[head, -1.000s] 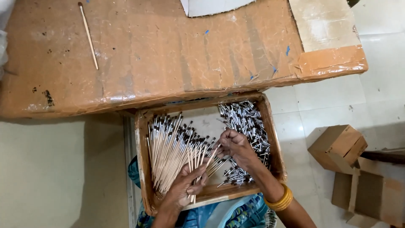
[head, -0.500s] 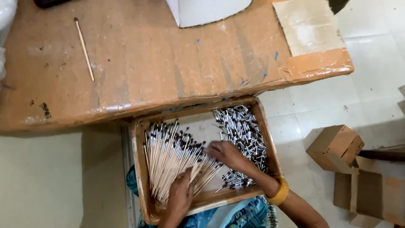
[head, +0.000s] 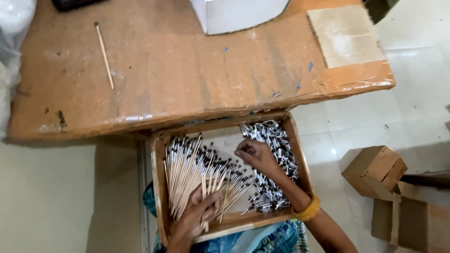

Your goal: Sorting wooden matchsticks from a bulk container into groups or bundles in a workshop environment.

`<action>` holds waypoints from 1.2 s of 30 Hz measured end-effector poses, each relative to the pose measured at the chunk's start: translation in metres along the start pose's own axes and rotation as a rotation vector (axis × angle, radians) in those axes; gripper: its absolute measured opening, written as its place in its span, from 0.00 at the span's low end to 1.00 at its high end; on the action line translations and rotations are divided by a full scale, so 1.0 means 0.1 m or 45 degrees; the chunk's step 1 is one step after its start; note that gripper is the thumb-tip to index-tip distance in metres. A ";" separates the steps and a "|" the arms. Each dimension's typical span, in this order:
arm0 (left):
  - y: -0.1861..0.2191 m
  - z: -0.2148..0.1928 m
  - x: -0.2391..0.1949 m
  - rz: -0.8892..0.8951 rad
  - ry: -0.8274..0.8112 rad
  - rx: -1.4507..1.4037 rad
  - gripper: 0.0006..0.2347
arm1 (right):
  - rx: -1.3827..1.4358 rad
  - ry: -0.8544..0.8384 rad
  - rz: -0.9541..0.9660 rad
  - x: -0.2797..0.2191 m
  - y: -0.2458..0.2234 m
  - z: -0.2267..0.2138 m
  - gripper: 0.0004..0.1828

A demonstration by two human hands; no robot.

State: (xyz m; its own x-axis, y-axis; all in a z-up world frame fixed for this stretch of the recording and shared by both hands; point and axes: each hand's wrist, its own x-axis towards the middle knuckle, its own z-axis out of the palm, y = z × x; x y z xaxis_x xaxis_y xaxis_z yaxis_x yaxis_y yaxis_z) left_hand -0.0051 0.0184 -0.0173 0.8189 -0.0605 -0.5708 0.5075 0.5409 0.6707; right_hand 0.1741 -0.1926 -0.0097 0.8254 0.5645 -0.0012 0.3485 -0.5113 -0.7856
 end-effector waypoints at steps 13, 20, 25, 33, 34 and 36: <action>0.01 0.20 0.04 -0.196 -0.332 -0.400 0.13 | 1.333 -0.071 0.382 -0.45 -0.03 0.11 0.06; -0.10 0.25 0.03 0.079 0.013 0.410 0.12 | 1.088 -0.139 0.361 -0.42 -0.02 0.21 0.08; -0.40 -0.01 0.11 0.984 0.276 1.576 0.21 | -0.364 -0.164 0.072 0.01 0.02 0.13 0.16; -0.36 -0.11 0.01 0.316 0.144 1.154 0.17 | -1.053 0.276 -0.471 0.55 0.85 0.41 0.09; -0.28 -0.10 -0.04 0.159 0.138 0.928 0.16 | -1.056 0.286 -0.442 0.55 0.74 0.38 0.16; -0.29 -0.22 -0.08 0.091 0.163 0.733 0.13 | -1.061 0.032 -0.293 0.53 0.86 0.35 0.19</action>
State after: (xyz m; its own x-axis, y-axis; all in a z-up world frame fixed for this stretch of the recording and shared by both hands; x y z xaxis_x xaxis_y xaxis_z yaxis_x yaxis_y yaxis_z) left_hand -0.0325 0.0216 -0.0429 0.8357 0.0803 -0.5433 0.5453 -0.0041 0.8382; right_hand 0.2319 -0.1840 -0.0989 0.7004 0.7029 0.1239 0.7122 -0.6999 -0.0550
